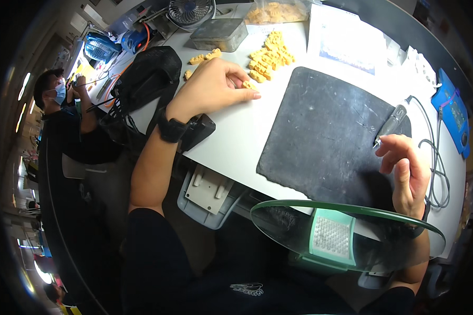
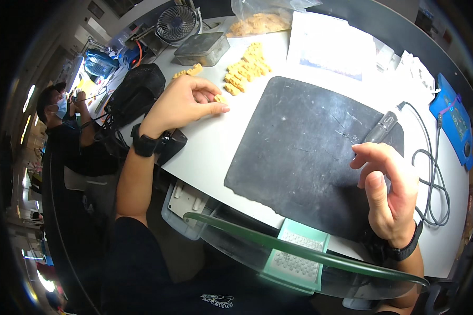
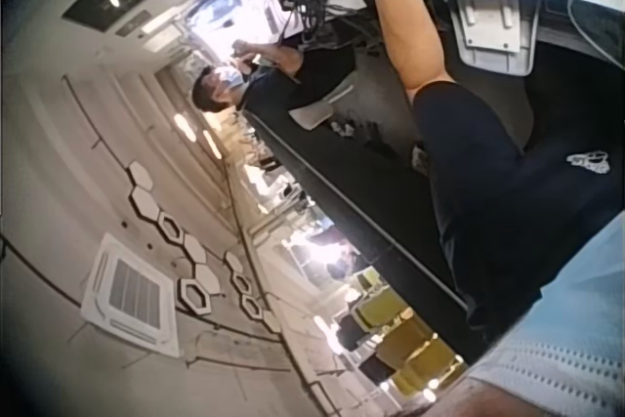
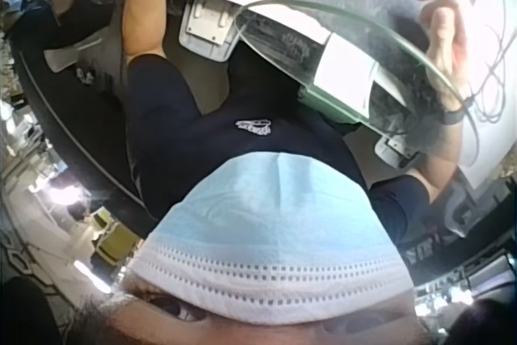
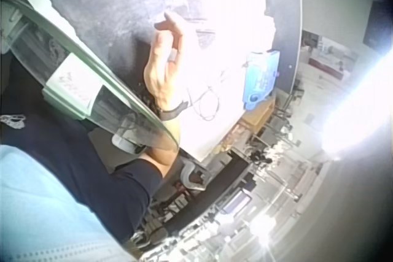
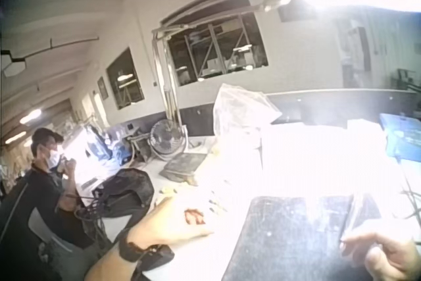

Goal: Using a rotary tool to polish and refine a dental bridge prosthetic at a dental lab workstation.

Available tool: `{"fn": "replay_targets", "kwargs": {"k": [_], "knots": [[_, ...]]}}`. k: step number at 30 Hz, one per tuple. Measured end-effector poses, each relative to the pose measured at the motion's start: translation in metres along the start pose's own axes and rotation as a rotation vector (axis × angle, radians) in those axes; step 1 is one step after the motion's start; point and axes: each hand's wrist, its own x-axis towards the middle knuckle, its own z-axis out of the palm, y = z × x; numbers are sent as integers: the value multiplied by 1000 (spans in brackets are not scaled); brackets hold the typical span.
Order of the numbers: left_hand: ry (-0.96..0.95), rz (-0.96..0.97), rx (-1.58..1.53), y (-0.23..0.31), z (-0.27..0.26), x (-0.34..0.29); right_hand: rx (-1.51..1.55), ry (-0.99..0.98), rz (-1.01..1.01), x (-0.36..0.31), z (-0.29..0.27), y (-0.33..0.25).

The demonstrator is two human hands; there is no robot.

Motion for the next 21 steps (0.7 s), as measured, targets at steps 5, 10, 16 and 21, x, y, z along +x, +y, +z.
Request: {"fn": "replay_targets", "kwargs": {"k": [5,10,16,21], "knots": [[77,-15,300,-1,7,10,-8,-17,-5,0,-1,0],[147,-7,363,6,10,16,5,-21,-6,1,-1,0],[151,28,516,22,11,18,3,-48,4,1,-4,-2],[173,81,620,20,19,30,-22,-56,-19,1,-5,0]]}}
